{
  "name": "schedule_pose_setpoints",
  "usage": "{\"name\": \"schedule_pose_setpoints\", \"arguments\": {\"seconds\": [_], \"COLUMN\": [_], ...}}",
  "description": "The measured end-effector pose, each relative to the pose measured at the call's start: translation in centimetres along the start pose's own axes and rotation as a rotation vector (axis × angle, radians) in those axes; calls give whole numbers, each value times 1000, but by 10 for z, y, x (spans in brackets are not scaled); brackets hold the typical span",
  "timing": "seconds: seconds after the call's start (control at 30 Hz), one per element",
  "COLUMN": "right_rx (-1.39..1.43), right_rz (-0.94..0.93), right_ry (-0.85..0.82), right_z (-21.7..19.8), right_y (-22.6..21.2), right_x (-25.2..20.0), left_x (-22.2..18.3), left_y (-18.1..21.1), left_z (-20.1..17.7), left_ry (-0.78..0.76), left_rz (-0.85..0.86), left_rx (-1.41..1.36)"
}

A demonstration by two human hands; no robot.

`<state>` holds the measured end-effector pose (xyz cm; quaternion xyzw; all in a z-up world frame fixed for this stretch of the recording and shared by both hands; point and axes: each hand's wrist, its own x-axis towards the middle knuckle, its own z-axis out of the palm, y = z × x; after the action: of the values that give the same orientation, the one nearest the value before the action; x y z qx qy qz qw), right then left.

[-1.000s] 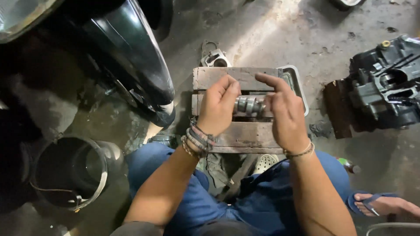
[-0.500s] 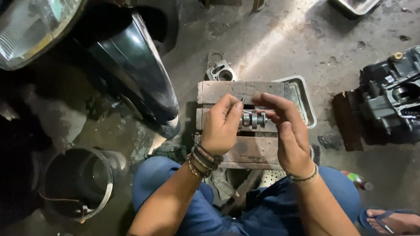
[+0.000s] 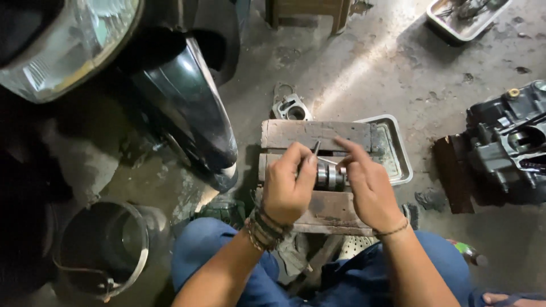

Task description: Inspecting and cleaning a motorcycle engine cylinder head and camshaft using a small tool.

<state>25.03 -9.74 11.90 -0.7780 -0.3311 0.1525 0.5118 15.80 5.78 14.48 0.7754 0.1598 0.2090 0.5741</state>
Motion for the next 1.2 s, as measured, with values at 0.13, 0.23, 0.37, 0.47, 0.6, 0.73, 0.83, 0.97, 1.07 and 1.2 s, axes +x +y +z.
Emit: {"name": "schedule_pose_setpoints", "arguments": {"seconds": [0.13, 0.23, 0.37, 0.47, 0.6, 0.73, 0.83, 0.97, 1.07, 1.2], "right_rx": [166, 371, 188, 267, -87, 350, 93, 267, 165, 118], "right_rz": [-93, -211, -104, -162, -215, -244, -177, -113, -77, -11], "right_ry": [142, 70, 3, -4, 26, -40, -34, -129, -101, 2], "right_z": [-7, -5, -14, -17, -13, -23, -27, -32, -27, -29], "right_y": [-32, -24, -22, -38, -4, -23, -2, -18, 2, -4], "right_x": [-5, -6, 4, 2, 10, -1, 7, 4, 3, 1], "left_x": [4, 2, 1, 7, 4, 3, 4, 1, -6, -5], "left_y": [-3, -16, -8, -16, -18, -22, -16, -10, -9, -4], "left_z": [-7, -4, -9, -3, -2, -1, 0, -3, -5, -11], "left_ry": [-33, -39, -39, -48, -21, -45, -8, -29, -9, 7], "left_rz": [19, 10, 10, 8, 10, 51, 56, 72, 87, 100], "left_rx": [109, 91, 22, 6, -84, 25, 21, 24, -17, -40]}}
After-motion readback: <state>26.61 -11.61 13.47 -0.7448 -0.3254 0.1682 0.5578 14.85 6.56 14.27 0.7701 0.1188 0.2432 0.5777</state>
